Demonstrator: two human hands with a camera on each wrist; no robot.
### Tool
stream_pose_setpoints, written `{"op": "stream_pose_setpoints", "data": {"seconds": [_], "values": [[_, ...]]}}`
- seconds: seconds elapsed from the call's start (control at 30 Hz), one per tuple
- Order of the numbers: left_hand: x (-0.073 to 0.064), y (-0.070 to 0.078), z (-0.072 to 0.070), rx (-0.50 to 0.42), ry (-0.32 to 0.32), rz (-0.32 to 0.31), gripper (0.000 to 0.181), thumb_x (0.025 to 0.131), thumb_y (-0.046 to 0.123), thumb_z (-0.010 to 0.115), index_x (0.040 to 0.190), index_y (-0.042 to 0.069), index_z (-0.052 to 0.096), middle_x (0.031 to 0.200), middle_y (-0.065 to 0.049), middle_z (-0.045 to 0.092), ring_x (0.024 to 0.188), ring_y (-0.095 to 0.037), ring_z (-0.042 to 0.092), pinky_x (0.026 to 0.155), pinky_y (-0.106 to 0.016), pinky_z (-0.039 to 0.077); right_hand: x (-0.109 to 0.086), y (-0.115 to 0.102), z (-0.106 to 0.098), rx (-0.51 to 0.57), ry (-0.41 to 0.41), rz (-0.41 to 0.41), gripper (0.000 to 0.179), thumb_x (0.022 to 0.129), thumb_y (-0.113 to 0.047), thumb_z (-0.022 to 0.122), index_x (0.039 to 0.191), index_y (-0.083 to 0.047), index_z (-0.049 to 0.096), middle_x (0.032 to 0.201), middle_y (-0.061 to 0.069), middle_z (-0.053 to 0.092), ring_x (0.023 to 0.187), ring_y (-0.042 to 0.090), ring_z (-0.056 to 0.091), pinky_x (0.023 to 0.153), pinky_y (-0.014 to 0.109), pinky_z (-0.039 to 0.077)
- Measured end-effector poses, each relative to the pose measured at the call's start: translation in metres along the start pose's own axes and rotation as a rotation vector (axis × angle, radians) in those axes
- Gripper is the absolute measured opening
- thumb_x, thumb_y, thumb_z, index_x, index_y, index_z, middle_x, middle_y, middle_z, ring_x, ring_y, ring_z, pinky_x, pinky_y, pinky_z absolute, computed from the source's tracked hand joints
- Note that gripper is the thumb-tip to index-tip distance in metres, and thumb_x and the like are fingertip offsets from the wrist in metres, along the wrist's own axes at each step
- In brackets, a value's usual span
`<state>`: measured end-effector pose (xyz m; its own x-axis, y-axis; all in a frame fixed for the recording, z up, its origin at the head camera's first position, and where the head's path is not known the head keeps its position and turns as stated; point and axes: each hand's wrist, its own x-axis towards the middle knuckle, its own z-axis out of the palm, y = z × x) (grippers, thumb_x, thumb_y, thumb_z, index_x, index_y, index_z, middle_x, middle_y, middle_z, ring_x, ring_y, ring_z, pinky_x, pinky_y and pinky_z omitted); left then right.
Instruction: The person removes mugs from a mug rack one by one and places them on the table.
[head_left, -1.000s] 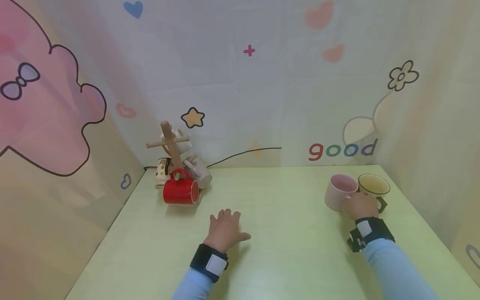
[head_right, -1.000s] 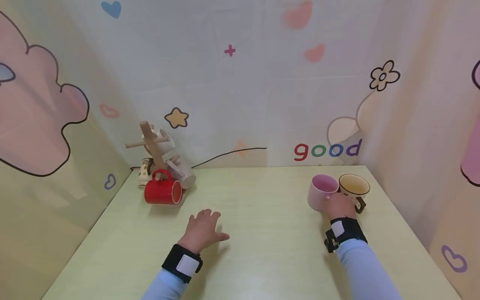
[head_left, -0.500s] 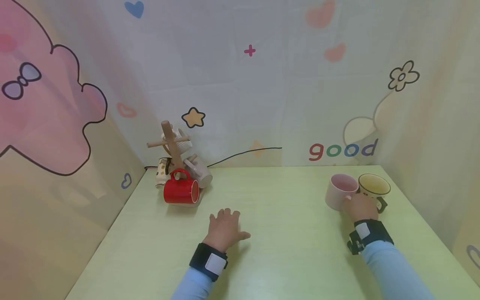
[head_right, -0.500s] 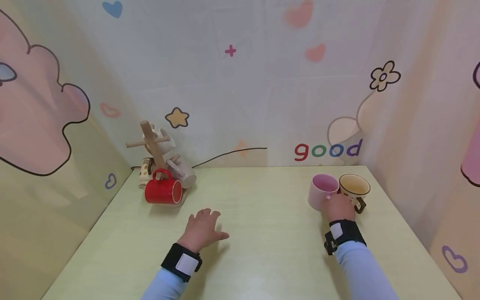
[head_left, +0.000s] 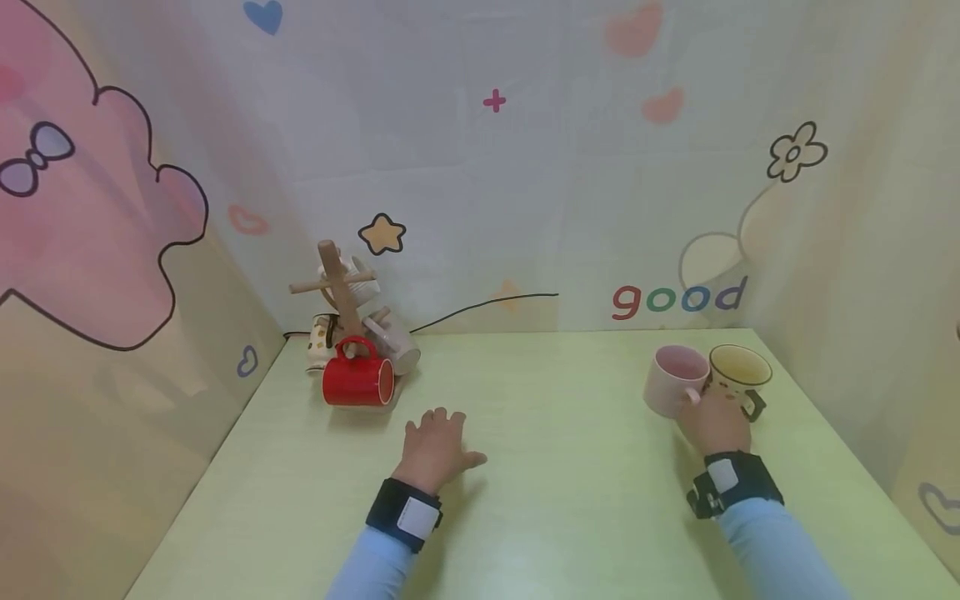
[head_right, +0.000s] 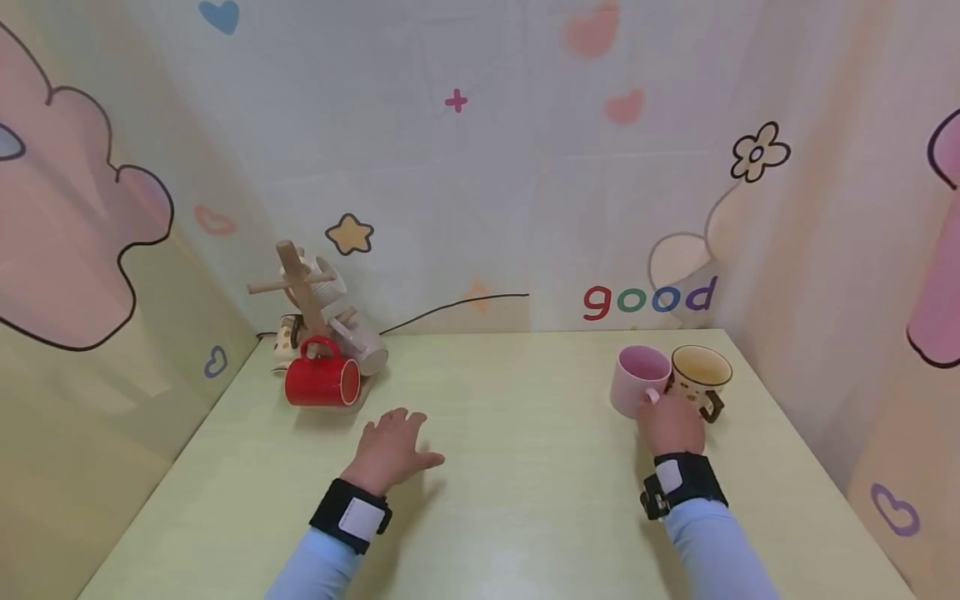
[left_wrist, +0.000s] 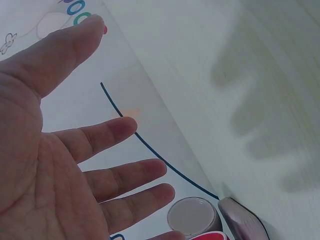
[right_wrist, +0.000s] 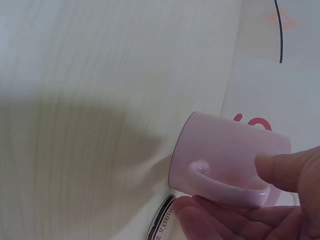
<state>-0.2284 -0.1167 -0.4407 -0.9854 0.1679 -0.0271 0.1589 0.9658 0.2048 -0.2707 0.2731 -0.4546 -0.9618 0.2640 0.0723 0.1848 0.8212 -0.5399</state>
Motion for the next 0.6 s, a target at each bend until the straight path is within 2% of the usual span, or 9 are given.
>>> {"op": "stream_pose_setpoints", "data": {"seconds": [0.17,0.3,0.43,0.6], "values": [[-0.001,-0.004,-0.001,-0.003,0.003,-0.003,0.068,0.082,0.048,0.078,0.132,0.005,0.059,0.125,-0.022,0.058,0.117,-0.041,0.051,0.099,-0.061,0.041,-0.012,-0.004,-0.002,-0.031,-0.028,-0.006,0.054,0.104,-0.030,0.031,0.070,0.003,0.057,0.065,0.017,0.056,0.061,0.033,0.054,0.051,0.040,0.040],[-0.001,-0.008,-0.003,-0.004,0.001,-0.012,0.069,0.082,0.048,0.078,0.132,0.005,0.059,0.125,-0.022,0.058,0.117,-0.041,0.051,0.100,-0.061,0.041,-0.020,-0.005,0.000,-0.092,0.021,-0.070,0.060,0.106,-0.029,0.029,0.058,-0.001,0.052,0.056,0.012,0.052,0.055,0.032,0.052,0.048,0.039,0.037],[-0.001,-0.011,-0.006,-0.018,0.002,-0.027,0.069,0.082,0.046,0.079,0.132,0.004,0.058,0.125,-0.022,0.057,0.117,-0.041,0.051,0.101,-0.062,0.040,-0.027,-0.007,0.003,-0.071,0.063,-0.095,0.058,0.106,-0.028,0.031,0.058,-0.002,0.051,0.053,0.010,0.051,0.053,0.030,0.051,0.047,0.038,0.035],[-0.001,-0.016,-0.008,-0.025,0.004,-0.036,0.069,0.082,0.047,0.078,0.133,0.004,0.058,0.127,-0.022,0.057,0.118,-0.042,0.051,0.101,-0.063,0.039,-0.036,-0.012,0.004,-0.016,0.024,-0.052,0.054,0.106,-0.028,0.034,0.062,-0.001,0.053,0.056,0.008,0.051,0.054,0.027,0.050,0.047,0.035,0.033]]}}
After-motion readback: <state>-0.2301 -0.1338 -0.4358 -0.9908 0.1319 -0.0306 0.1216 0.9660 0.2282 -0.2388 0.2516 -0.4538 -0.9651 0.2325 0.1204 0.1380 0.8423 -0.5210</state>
